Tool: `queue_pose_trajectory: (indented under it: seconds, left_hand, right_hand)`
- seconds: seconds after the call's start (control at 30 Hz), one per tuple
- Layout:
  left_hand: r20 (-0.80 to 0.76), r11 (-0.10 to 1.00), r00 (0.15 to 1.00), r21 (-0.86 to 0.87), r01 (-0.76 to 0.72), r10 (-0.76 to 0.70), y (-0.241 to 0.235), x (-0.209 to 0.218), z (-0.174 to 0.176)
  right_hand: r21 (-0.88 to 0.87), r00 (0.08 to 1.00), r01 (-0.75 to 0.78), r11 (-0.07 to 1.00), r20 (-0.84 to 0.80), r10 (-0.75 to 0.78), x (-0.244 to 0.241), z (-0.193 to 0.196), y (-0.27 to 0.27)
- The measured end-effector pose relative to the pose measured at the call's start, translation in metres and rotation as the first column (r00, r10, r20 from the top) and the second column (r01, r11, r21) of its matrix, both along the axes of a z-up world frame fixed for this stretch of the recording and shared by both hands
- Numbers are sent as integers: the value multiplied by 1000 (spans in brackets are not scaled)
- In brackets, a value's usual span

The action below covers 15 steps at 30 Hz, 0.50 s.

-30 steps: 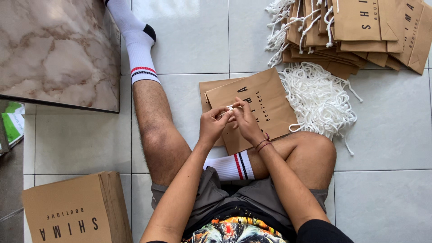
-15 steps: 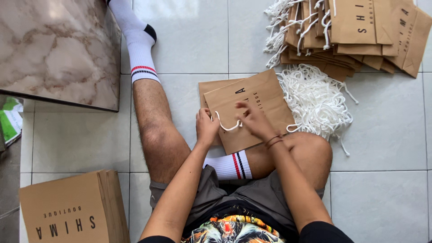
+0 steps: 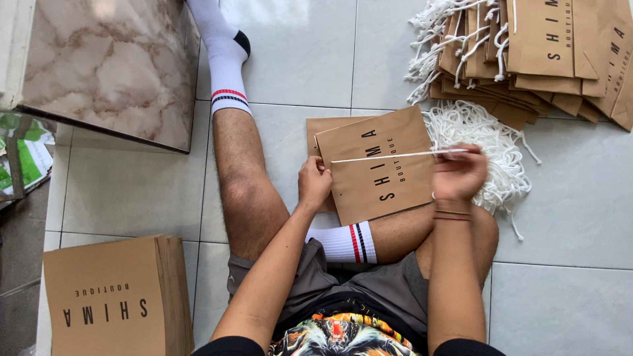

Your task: The person sits on the floor and threads white rope handles through the holes of brown paper shopping bags. They pull the rope through, tie knots to secure the handles, and place the finished bags into a stack.

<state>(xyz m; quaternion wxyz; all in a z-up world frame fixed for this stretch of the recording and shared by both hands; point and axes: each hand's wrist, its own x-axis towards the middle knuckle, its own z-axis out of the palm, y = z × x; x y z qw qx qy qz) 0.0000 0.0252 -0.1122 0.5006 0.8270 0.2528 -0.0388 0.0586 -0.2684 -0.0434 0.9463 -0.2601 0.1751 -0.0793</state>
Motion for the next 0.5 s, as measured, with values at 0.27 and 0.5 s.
queue_pose_trajectory:
  seconds: [0.27,0.5]
  left_hand:
    - [-196,979,960,-90,184,-199,-8,-9,103]
    - [87,988,985,67,141,-147,-7,-10,66]
  right_hand:
    - [-529,983,-176,830,-136,122,-34,30,49]
    - [-830,849,-445,336,-272,452,-62,-19,100]
